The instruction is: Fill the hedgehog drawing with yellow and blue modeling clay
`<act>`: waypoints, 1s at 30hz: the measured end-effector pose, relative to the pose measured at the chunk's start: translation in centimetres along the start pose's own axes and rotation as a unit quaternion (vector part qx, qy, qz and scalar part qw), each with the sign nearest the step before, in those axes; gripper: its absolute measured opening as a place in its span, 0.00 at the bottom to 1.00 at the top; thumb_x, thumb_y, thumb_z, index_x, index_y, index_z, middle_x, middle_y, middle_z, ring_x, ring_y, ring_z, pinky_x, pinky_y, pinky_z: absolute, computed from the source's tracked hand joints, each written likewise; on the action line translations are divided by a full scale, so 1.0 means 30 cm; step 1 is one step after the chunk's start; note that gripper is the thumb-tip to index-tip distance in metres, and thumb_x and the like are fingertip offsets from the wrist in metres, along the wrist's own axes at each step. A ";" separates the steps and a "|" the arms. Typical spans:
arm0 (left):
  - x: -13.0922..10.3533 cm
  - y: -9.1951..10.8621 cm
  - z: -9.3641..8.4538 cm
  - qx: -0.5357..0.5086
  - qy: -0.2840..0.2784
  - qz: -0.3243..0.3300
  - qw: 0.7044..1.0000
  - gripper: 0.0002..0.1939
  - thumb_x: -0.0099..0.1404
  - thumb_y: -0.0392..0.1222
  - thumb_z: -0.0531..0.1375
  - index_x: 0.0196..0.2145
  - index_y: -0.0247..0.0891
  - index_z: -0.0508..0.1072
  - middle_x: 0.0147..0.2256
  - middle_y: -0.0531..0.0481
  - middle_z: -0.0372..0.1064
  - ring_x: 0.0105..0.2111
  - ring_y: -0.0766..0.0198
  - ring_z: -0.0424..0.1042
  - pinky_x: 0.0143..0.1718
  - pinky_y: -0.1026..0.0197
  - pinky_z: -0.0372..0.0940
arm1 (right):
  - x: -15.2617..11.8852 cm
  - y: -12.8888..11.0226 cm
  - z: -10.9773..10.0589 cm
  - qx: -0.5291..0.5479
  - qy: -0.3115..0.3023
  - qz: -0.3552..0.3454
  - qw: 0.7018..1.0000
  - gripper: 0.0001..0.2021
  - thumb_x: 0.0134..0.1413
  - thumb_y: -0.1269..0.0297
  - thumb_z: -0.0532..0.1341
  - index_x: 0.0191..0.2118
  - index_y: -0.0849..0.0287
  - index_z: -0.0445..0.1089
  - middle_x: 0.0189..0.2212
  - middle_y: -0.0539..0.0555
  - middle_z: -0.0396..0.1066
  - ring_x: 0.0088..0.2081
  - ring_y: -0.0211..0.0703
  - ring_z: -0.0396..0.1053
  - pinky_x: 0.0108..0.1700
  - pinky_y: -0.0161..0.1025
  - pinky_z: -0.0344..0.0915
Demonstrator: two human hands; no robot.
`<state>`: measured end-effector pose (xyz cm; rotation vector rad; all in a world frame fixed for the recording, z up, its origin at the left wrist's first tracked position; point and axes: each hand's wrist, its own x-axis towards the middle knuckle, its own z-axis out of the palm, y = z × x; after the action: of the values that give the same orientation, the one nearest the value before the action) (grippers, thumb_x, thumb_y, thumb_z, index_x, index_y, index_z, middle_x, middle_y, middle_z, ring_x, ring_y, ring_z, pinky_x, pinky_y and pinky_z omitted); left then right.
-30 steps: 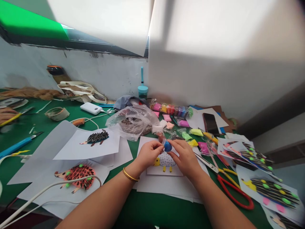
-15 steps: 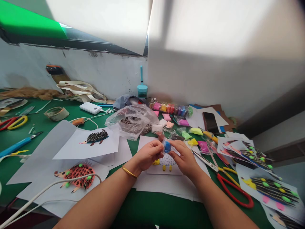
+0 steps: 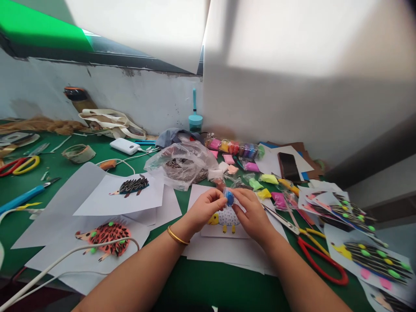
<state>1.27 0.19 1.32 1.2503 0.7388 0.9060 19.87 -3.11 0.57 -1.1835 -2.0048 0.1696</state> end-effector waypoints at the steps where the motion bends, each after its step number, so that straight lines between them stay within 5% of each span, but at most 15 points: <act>1: -0.001 0.000 0.001 0.021 0.009 0.011 1.000 0.17 0.59 0.52 0.65 0.28 0.37 0.66 0.26 0.55 0.64 0.27 0.68 0.62 0.33 0.63 0.59 | 0.000 -0.007 -0.001 -0.010 0.012 0.004 1.000 0.22 0.62 0.68 0.55 0.61 0.51 0.61 0.54 0.58 0.66 0.55 0.53 0.63 0.56 0.54 0.62; 5: -0.006 -0.001 0.008 0.103 0.074 0.061 0.990 0.15 0.61 0.50 0.62 0.27 0.37 0.67 0.26 0.53 0.65 0.29 0.66 0.65 0.34 0.62 0.61 | -0.002 -0.037 -0.006 -0.026 0.070 0.014 0.997 0.14 0.58 0.61 0.61 0.49 0.54 0.66 0.45 0.58 0.67 0.48 0.53 0.65 0.51 0.52 0.63; 10: -0.013 -0.005 0.017 0.133 0.029 0.064 0.989 0.13 0.61 0.48 0.62 0.26 0.37 0.69 0.27 0.53 0.67 0.30 0.65 0.65 0.34 0.62 0.60 | -0.004 -0.038 0.010 -0.036 0.016 0.010 0.999 0.15 0.60 0.48 0.59 0.34 0.55 0.64 0.31 0.52 0.67 0.36 0.47 0.63 0.39 0.44 0.59; 20: -0.007 -0.012 0.010 0.189 0.029 0.083 0.978 0.12 0.63 0.47 0.59 0.26 0.38 0.67 0.25 0.53 0.65 0.28 0.65 0.63 0.32 0.62 0.59 | 0.007 -0.057 0.014 0.043 -0.031 0.030 0.998 0.10 0.66 0.63 0.52 0.33 0.55 0.64 0.30 0.52 0.67 0.35 0.45 0.63 0.38 0.42 0.59; 30: -0.019 -0.022 0.024 0.371 0.092 0.110 0.917 0.13 0.68 0.45 0.54 0.27 0.40 0.63 0.27 0.54 0.62 0.29 0.64 0.61 0.31 0.60 0.55 | 0.006 -0.065 0.012 0.017 0.061 0.049 0.997 0.11 0.62 0.68 0.52 0.27 0.54 0.57 0.25 0.50 0.60 0.31 0.44 0.60 0.35 0.42 0.57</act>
<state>1.72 -0.70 0.80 1.9646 1.1735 0.9663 18.25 -3.97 1.35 -1.2425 -1.8323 0.1757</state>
